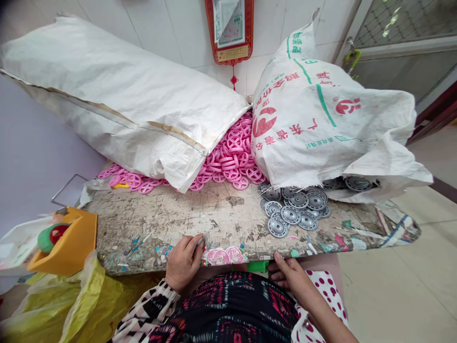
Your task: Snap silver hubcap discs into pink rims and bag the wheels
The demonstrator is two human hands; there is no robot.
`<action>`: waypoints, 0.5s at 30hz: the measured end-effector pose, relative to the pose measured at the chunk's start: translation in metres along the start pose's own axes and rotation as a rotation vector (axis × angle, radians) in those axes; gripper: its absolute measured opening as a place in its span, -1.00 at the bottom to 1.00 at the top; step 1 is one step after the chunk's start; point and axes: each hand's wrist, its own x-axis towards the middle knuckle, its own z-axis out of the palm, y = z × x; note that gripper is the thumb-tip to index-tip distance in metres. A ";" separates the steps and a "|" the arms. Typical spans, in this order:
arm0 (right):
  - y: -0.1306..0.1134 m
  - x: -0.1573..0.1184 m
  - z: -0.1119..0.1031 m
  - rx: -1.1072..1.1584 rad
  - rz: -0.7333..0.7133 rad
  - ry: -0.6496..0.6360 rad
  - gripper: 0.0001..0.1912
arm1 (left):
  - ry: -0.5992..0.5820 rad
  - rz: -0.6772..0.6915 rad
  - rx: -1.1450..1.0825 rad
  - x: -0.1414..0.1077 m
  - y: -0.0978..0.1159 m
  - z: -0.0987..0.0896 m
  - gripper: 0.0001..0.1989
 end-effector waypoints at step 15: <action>-0.006 -0.005 0.004 0.031 0.012 0.020 -0.67 | 0.013 0.015 0.006 -0.001 -0.001 0.001 -0.76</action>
